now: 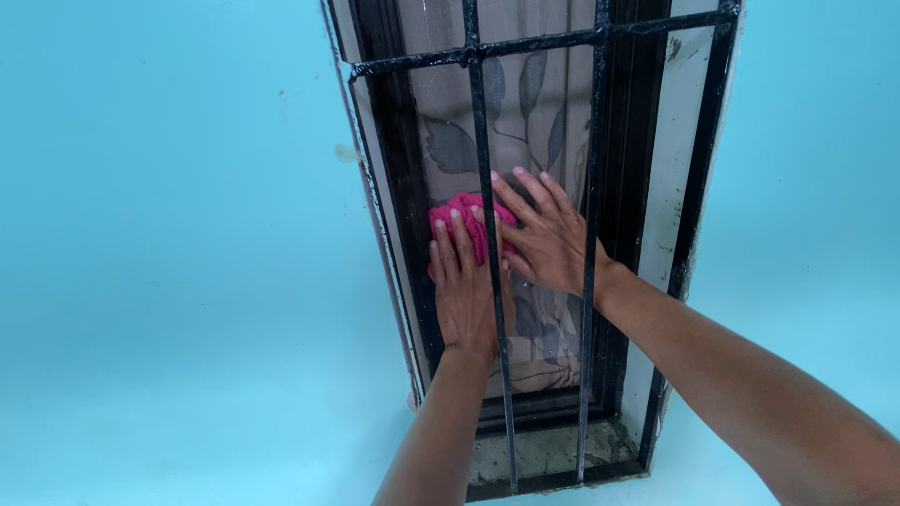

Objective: The person wipes a small window pane and its black metal frame with a pink cloth, then squats to rinse and wring the cloth in an orange bucket of water before continuing to wipe the glass.

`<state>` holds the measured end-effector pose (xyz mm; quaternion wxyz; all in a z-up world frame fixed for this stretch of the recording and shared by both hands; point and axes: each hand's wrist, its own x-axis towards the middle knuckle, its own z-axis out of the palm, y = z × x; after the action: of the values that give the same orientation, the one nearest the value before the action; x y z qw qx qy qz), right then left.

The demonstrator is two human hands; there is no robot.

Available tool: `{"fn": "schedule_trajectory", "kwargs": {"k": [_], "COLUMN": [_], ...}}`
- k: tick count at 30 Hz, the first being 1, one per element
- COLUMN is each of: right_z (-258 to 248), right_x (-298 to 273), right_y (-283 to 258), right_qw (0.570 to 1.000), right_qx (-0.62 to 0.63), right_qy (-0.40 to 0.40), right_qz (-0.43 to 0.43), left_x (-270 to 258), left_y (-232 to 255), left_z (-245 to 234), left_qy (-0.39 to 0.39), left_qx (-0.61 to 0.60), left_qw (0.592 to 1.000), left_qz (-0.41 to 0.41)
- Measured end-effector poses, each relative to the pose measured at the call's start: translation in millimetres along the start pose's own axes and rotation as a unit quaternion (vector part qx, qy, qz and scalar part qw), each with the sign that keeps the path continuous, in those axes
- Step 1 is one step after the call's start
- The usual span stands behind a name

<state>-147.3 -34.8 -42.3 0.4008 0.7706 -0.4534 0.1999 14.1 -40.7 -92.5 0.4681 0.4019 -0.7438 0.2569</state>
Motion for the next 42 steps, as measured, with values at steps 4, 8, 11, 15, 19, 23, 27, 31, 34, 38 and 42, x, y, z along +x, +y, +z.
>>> {"fn": "schedule_trajectory", "kwargs": {"k": [4,8,11,15,19,23,27,31,34,38,42], "right_z": [-8,-8,-1,12,11,14,18,16,16,18,19], "right_x": [-11,-16,-13,-10,-7,-10,-15,-13,-11,-13,-13], "right_y": [10,11,12,10,14,15,14,16,16,15,18], "right_qw": [0.996,0.983,0.981,0.977,0.977,0.978,0.978,0.979,0.979,0.979,0.979], "right_qx": [0.064,0.035,0.015,-0.012,-0.025,-0.017,-0.038,-0.045,-0.033,-0.045,-0.040], "right_qy": [0.060,0.083,0.100,0.074,0.062,0.081,0.083,0.092,0.090,0.089,0.095], "right_qz": [0.032,0.162,0.168,0.200,0.204,0.189,0.185,0.175,0.177,0.178,0.176], "left_x": [11,20,38,97,147,128,46,-6,-1,79,126], "left_y": [1,2,-6,-22,-22,-20,-10,1,-1,-13,-18], "left_z": [-10,-15,-13,-13,-26,-18,-10,-12,-14,-12,-17], "left_qy": [-0.308,-0.200,-0.111,0.027,0.030,0.046,-0.075,-0.269,-0.223,-0.017,0.044], "left_qx": [0.124,0.245,0.218,0.133,0.223,0.294,0.204,0.199,0.220,0.305,0.159], "left_qw": [0.941,0.949,0.970,0.991,0.974,0.955,0.976,0.942,0.949,0.952,0.986], "left_qz": [-0.068,-0.013,-0.009,-0.004,-0.014,-0.004,-0.011,-0.029,-0.020,-0.008,-0.020]}}
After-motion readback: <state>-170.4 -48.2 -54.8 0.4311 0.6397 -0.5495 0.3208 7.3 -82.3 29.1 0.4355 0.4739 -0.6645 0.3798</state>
